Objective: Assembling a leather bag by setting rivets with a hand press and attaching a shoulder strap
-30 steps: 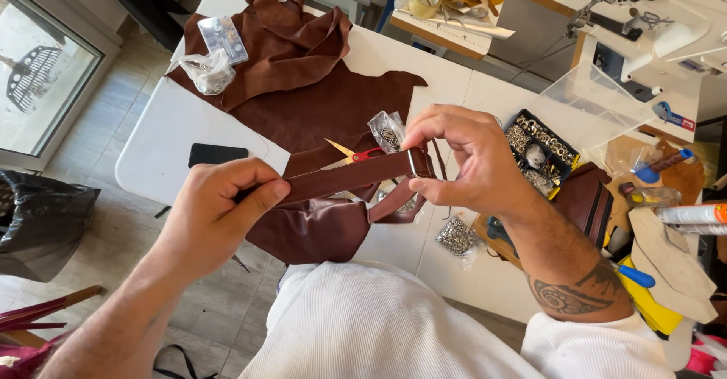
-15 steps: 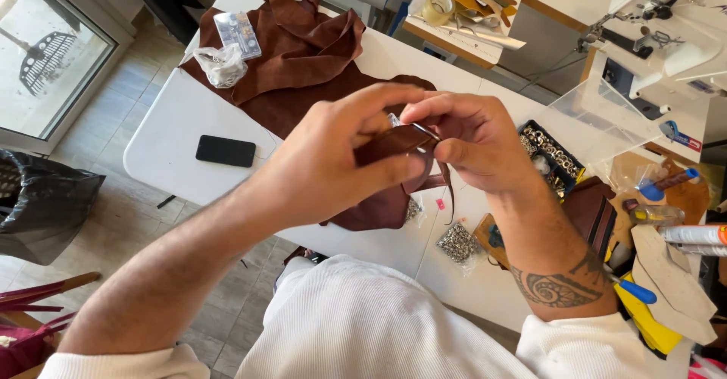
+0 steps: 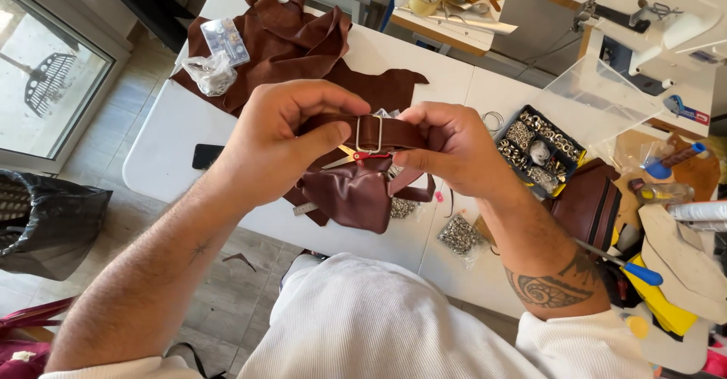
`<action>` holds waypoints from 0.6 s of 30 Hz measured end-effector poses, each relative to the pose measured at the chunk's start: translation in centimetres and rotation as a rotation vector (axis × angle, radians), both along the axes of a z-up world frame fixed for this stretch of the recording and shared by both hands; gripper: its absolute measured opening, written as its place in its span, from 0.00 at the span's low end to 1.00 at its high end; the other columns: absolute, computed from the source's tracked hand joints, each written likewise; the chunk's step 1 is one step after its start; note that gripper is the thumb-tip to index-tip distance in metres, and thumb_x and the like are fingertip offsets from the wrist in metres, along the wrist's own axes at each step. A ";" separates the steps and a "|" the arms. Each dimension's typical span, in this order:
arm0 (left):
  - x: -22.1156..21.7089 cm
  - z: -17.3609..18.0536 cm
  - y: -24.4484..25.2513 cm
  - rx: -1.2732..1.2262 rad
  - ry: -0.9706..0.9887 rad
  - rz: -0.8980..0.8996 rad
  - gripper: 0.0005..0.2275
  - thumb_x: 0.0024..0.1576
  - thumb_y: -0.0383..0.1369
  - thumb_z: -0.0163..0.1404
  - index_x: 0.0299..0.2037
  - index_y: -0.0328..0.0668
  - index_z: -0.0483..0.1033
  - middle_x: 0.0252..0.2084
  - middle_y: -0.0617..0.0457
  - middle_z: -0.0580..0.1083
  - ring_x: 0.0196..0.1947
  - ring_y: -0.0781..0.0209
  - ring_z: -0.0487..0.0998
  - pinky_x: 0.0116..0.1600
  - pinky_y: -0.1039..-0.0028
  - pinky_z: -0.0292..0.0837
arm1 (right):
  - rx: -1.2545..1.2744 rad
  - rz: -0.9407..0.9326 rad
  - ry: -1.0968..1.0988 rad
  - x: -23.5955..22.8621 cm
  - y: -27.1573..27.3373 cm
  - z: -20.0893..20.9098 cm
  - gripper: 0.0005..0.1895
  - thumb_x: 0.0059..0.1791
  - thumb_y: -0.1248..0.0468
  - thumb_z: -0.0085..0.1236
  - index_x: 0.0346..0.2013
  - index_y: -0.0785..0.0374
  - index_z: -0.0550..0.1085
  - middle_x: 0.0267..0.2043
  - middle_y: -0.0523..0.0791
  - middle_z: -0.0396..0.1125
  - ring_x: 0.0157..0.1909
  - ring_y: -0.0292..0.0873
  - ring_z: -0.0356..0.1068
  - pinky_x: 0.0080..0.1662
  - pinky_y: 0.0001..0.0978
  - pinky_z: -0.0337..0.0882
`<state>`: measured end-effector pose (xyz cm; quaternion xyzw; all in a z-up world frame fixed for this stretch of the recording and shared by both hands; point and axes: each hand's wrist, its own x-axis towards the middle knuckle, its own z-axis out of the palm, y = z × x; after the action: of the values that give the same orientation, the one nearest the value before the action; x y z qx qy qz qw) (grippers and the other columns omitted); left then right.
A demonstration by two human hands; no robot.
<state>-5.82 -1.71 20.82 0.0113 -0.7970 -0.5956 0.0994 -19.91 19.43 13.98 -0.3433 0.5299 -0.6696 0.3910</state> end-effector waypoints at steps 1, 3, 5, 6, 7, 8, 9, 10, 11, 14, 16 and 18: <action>0.1 -0.1 0.0 0.026 -0.008 0.002 0.09 0.59 0.21 0.51 0.48 0.36 0.80 0.36 0.55 0.80 0.33 0.72 0.77 0.36 0.84 0.72 | 0.043 -0.004 0.067 0.2 0.0 0.6 0.17 0.45 0.68 0.67 0.45 0.71 0.71 0.35 0.53 0.72 0.34 0.55 0.80 0.26 0.34 0.76; 0.3 -0.1 0.1 0.054 -0.017 0.006 0.10 0.59 0.21 0.50 0.49 0.35 0.80 0.37 0.53 0.80 0.33 0.71 0.78 0.37 0.84 0.74 | 0.089 -0.005 0.131 0.7 0.1 1.5 0.16 0.46 0.66 0.67 0.44 0.68 0.72 0.32 0.52 0.73 0.31 0.58 0.82 0.21 0.20 0.64; 0.4 -0.1 0.1 0.025 -0.016 -0.003 0.11 0.59 0.22 0.50 0.50 0.36 0.79 0.40 0.53 0.81 0.36 0.70 0.80 0.40 0.83 0.77 | 0.079 -0.025 0.173 1.0 0.0 2.1 0.16 0.45 0.71 0.66 0.44 0.69 0.72 0.36 0.54 0.74 0.34 0.57 0.82 0.31 0.29 0.79; 0.6 0.1 0.1 0.024 -0.016 0.001 0.11 0.59 0.22 0.50 0.50 0.36 0.79 0.40 0.53 0.81 0.36 0.70 0.80 0.40 0.83 0.77 | 0.078 -0.021 0.174 1.3 -0.2 2.1 0.16 0.45 0.71 0.66 0.44 0.69 0.72 0.36 0.54 0.74 0.34 0.57 0.82 0.31 0.29 0.79; 0.7 0.4 0.1 -0.111 0.050 -0.024 0.11 0.57 0.22 0.51 0.50 0.36 0.79 0.41 0.52 0.81 0.33 0.70 0.78 0.37 0.82 0.74 | 0.081 -0.046 0.238 1.6 -0.4 2.1 0.17 0.45 0.73 0.66 0.46 0.68 0.71 0.35 0.53 0.73 0.31 0.54 0.82 0.27 0.25 0.75; 0.7 0.6 0.1 -0.247 0.114 -0.054 0.12 0.56 0.22 0.52 0.50 0.35 0.79 0.42 0.51 0.81 0.30 0.70 0.77 0.33 0.82 0.72 | 0.086 -0.076 0.302 1.9 -0.6 2.1 0.18 0.45 0.75 0.65 0.47 0.67 0.70 0.35 0.52 0.73 0.28 0.51 0.82 0.23 0.22 0.70; 0.8 0.7 0.2 -0.248 0.114 -0.055 0.12 0.56 0.22 0.52 0.50 0.35 0.79 0.42 0.51 0.81 0.30 0.70 0.77 0.33 0.82 0.72 | 0.085 -0.077 0.302 2.1 -0.8 2.3 0.18 0.45 0.75 0.65 0.47 0.67 0.70 0.35 0.52 0.73 0.28 0.51 0.82 0.23 0.22 0.70; 0.9 0.8 0.3 -0.332 0.180 -0.093 0.14 0.54 0.24 0.55 0.52 0.35 0.78 0.43 0.49 0.81 0.34 0.64 0.79 0.38 0.76 0.74 | 0.087 -0.095 0.376 2.3 -1.1 2.5 0.20 0.44 0.72 0.68 0.49 0.68 0.72 0.31 0.49 0.73 0.25 0.42 0.77 0.22 0.21 0.72; 1.0 0.9 0.5 -0.417 0.246 -0.131 0.17 0.53 0.25 0.58 0.53 0.35 0.76 0.44 0.47 0.80 0.38 0.58 0.82 0.43 0.71 0.77 | 0.088 -0.114 0.450 2.5 -1.3 2.7 0.23 0.44 0.69 0.70 0.51 0.68 0.74 0.28 0.46 0.73 0.22 0.34 0.73 0.22 0.20 0.73; 1.3 0.8 1.1 -0.601 0.251 -0.100 0.21 0.53 0.36 0.66 0.53 0.38 0.75 0.39 0.51 0.75 0.34 0.57 0.78 0.37 0.67 0.75 | 0.010 -0.169 0.818 2.1 -1.7 2.2 0.18 0.43 0.62 0.71 0.44 0.63 0.76 0.33 0.41 0.69 0.32 0.35 0.62 0.34 0.28 0.64; 1.6 0.6 1.2 -0.663 0.289 -0.105 0.20 0.55 0.36 0.64 0.53 0.36 0.73 0.40 0.49 0.75 0.34 0.54 0.78 0.35 0.66 0.76 | -0.042 -0.158 0.832 2.6 -1.8 3.0 0.16 0.44 0.66 0.68 0.44 0.65 0.75 0.36 0.44 0.70 0.34 0.38 0.65 0.37 0.30 0.66; 1.8 0.5 1.3 -0.719 0.320 -0.108 0.18 0.58 0.37 0.62 0.52 0.34 0.72 0.42 0.47 0.75 0.34 0.52 0.79 0.33 0.64 0.76 | -0.090 -0.139 0.840 2.7 -1.8 3.3 0.15 0.44 0.69 0.65 0.45 0.66 0.74 0.38 0.48 0.70 0.37 0.42 0.68 0.40 0.32 0.68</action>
<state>-4.00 -0.36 21.29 -0.1590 -0.9287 -0.2770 0.1885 -17.17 17.60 17.25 -0.5662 0.6353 -0.5191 0.0797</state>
